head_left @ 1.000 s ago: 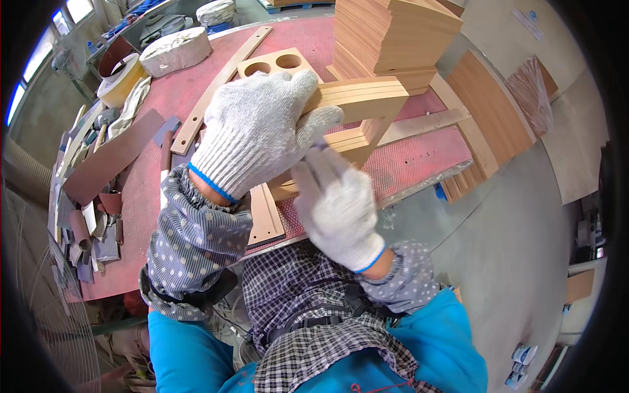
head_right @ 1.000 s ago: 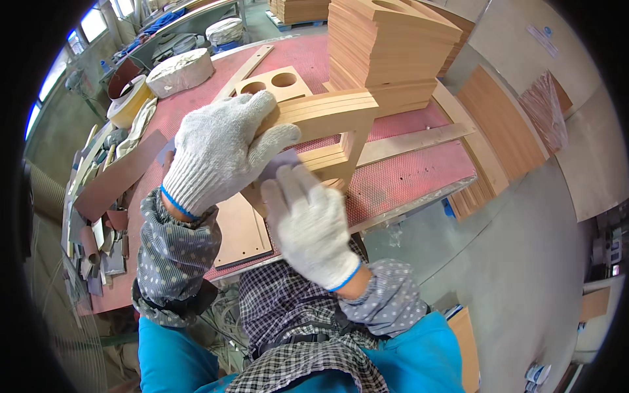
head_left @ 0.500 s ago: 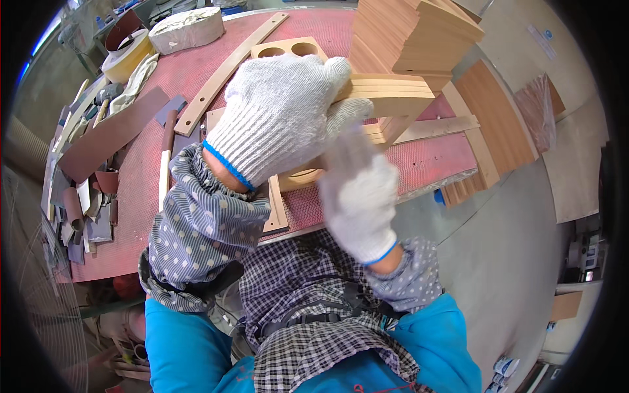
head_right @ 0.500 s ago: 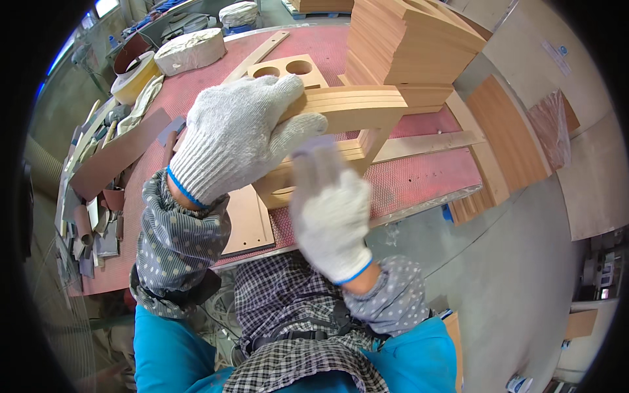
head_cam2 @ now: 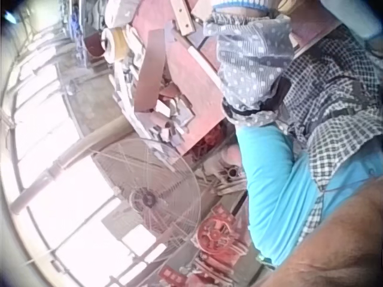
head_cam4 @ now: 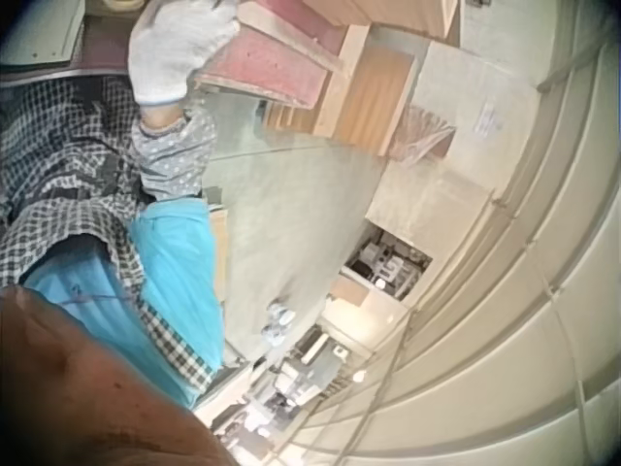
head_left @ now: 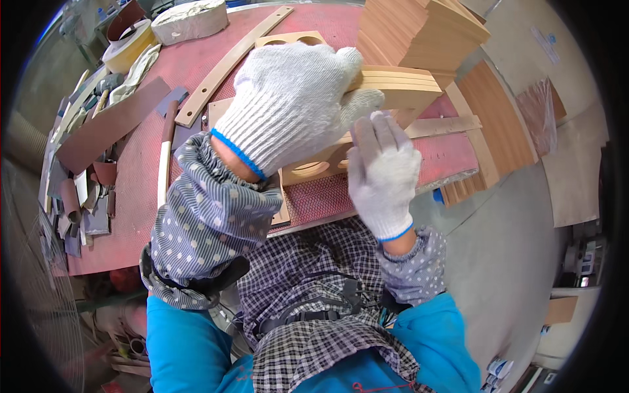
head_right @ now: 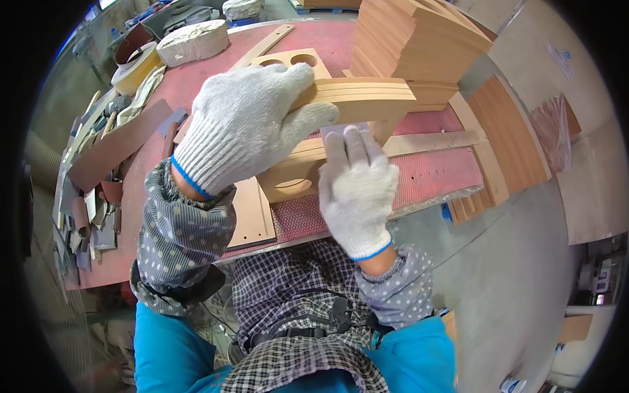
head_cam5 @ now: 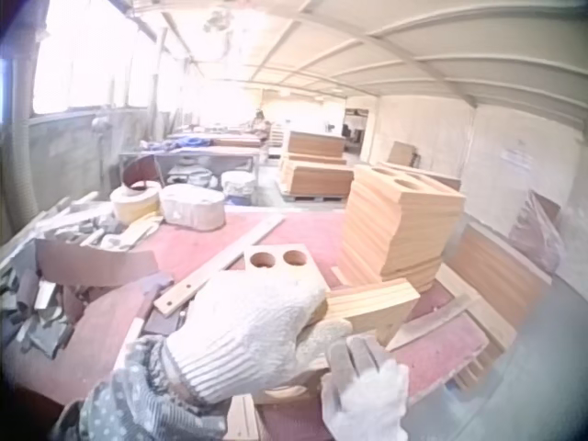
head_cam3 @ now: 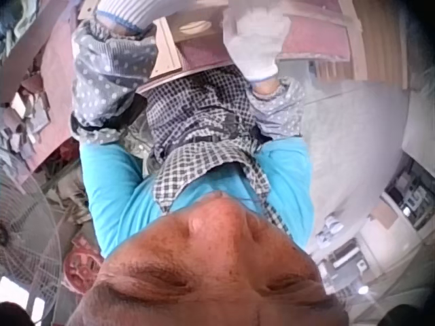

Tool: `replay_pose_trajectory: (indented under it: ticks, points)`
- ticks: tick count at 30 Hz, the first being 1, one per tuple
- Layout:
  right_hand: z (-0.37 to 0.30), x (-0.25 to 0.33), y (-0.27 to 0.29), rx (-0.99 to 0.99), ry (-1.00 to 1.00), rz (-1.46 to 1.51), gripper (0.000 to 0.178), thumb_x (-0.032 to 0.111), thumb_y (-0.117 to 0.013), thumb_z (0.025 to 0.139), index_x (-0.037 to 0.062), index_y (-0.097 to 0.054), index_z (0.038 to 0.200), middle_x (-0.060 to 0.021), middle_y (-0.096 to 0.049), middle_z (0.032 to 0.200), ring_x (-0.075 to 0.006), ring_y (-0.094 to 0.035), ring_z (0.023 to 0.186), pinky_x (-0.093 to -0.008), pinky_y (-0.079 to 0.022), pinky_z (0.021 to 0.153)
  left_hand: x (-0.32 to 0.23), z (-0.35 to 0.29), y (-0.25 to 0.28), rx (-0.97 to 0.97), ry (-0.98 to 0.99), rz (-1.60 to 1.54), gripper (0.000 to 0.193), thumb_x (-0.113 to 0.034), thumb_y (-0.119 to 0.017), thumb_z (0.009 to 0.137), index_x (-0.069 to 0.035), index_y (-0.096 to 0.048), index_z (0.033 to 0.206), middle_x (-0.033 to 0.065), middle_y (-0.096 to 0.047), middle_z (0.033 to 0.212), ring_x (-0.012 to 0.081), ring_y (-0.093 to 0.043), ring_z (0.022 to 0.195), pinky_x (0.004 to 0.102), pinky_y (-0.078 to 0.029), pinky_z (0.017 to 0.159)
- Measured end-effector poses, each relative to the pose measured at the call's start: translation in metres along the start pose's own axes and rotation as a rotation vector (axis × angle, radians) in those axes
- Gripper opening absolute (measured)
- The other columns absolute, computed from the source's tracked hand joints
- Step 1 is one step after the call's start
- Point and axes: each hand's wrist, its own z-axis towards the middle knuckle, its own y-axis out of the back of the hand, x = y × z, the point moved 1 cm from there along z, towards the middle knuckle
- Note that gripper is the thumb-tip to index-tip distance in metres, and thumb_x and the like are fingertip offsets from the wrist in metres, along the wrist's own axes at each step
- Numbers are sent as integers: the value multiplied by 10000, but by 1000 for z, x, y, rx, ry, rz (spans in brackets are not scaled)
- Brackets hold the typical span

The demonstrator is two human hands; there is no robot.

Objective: Sanding the edges and surfaces of wooden furniture components using a sanding block.

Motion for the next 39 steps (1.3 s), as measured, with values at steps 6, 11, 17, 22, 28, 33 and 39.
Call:
replay_pose_trajectory:
  ticks: [6,11,17,22,28,33,39]
  points:
    - [-5,39,-8,76,244,145,380,79,-690,875,-1,-661,1245,-178,-658,1124,-319,-675,1039,-467,-564,698,4,-3,2,48,28,-25,431,-490,-731,973,-60,-723,978,178,-700,856,395,-724,829,496,-562,699]
    - [-7,12,-10,-61,127,82,300,26,-682,763,-34,-682,1056,-192,-631,960,-399,-639,891,-527,-548,730,0,1,-4,-24,-27,-10,434,-489,-728,980,-56,-701,962,178,-703,846,400,-721,840,499,-560,703]
    - [2,9,-8,173,88,130,454,135,-693,861,-5,-648,1291,-191,-634,1294,-377,-579,1283,-473,-452,852,6,-7,10,-47,-22,5,426,-487,-733,979,-63,-704,961,180,-702,830,405,-721,834,499,-557,699]
    - [-9,44,-14,137,184,262,413,110,-696,853,-25,-648,1240,-187,-650,1187,-357,-631,1134,-500,-485,798,5,-2,-4,-23,-25,-49,413,-484,-737,976,-73,-704,975,174,-704,822,409,-721,820,498,-553,701]
    - [0,10,-10,27,107,-57,396,88,-682,813,-1,-653,1197,-137,-642,1087,-315,-623,1033,-455,-519,763,0,0,-6,-45,-35,-23,402,-489,-733,982,-88,-707,999,168,-697,806,394,-726,799,489,-554,697]
    - [4,22,-5,90,210,161,338,85,-682,801,-12,-672,1125,-133,-635,1068,-312,-617,957,-437,-506,709,7,-4,2,9,18,-44,395,-486,-742,979,-94,-714,1013,157,-698,796,381,-728,790,478,-559,693]
    - [1,38,1,180,109,229,197,80,-708,809,14,-679,992,-132,-633,1000,-302,-640,959,-454,-512,620,4,-1,-2,-22,-45,-7,382,-476,-751,977,-114,-748,1096,149,-715,815,359,-739,798,456,-570,697]
